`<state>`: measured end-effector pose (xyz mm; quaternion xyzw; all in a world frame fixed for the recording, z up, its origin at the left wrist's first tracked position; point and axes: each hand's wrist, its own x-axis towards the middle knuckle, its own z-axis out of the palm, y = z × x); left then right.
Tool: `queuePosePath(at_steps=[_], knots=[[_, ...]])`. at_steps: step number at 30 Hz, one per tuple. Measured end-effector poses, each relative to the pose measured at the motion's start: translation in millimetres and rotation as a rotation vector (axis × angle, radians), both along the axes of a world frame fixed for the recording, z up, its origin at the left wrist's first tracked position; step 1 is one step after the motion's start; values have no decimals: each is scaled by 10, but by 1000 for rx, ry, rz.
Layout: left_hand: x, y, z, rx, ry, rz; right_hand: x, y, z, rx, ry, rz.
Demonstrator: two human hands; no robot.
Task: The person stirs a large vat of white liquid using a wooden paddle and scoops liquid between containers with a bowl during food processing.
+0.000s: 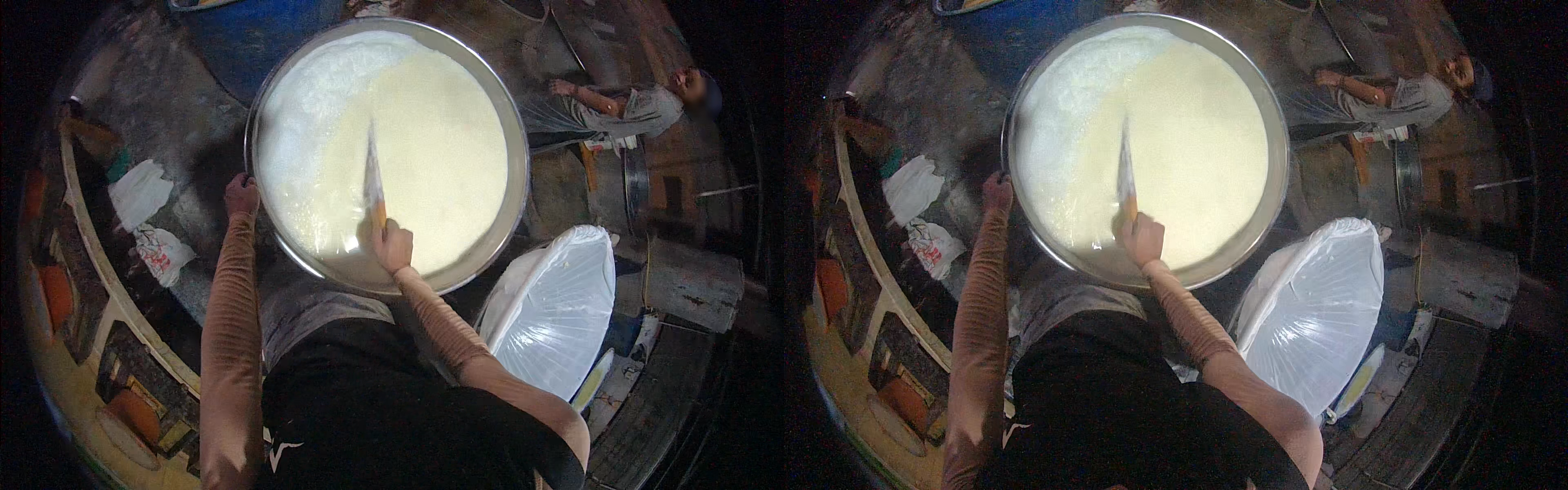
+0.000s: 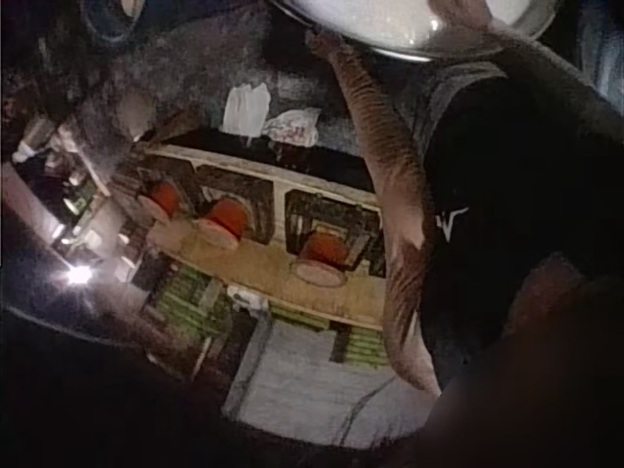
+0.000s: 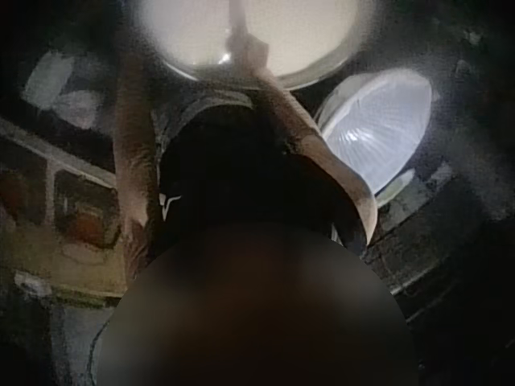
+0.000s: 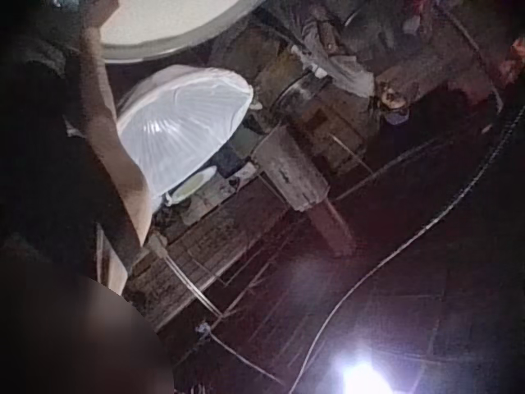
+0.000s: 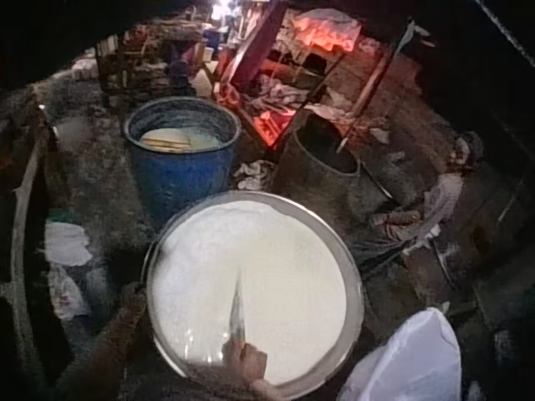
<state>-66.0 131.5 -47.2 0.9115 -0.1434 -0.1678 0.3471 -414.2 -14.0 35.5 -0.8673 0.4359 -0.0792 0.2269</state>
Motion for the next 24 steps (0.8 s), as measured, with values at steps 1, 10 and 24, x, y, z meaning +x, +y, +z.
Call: queuePosePath(at_steps=[1,10,24], knots=[[-42,4,22,2,10,-4,-104,114,1,2,10,-4],[-159,-51,492,69,117,-50,-938,354,755,445,120,118],[-87,-28,310,96,52,31,-688,-1192,561,278,-461,-391]])
